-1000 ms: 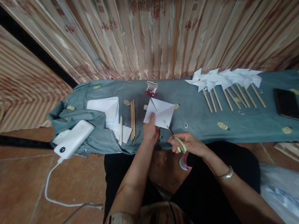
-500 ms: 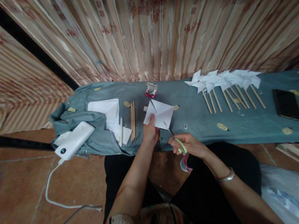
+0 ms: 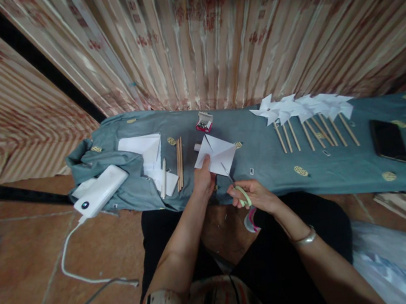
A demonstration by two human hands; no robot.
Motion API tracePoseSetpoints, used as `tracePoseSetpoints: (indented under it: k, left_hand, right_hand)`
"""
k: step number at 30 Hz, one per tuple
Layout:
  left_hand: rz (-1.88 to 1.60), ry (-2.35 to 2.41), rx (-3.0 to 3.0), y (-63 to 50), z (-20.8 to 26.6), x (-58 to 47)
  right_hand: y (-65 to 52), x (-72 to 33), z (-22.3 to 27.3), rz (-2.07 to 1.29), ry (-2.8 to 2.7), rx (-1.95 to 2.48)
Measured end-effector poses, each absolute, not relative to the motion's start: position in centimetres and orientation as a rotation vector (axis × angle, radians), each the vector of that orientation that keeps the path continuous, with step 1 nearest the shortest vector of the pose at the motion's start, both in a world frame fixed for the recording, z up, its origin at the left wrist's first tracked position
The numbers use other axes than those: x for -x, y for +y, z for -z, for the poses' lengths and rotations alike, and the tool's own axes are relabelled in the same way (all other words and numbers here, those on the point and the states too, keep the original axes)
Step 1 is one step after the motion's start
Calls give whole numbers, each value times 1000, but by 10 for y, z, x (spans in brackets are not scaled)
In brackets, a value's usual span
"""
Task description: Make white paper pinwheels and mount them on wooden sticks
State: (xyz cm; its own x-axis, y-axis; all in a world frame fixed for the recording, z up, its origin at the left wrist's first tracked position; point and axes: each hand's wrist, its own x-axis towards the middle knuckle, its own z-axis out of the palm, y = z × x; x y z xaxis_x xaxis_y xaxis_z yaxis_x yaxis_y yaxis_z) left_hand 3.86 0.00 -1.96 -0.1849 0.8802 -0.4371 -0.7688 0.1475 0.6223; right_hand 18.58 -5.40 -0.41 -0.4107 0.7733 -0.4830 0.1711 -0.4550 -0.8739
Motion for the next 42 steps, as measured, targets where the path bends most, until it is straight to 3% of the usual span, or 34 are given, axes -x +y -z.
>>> tracePoseSetpoints:
  k: [42]
  left_hand:
    - [-1421, 1015, -130, -2, 18, -39]
  right_hand:
    - [-49, -178, -1, -1850, -1357, 1424]
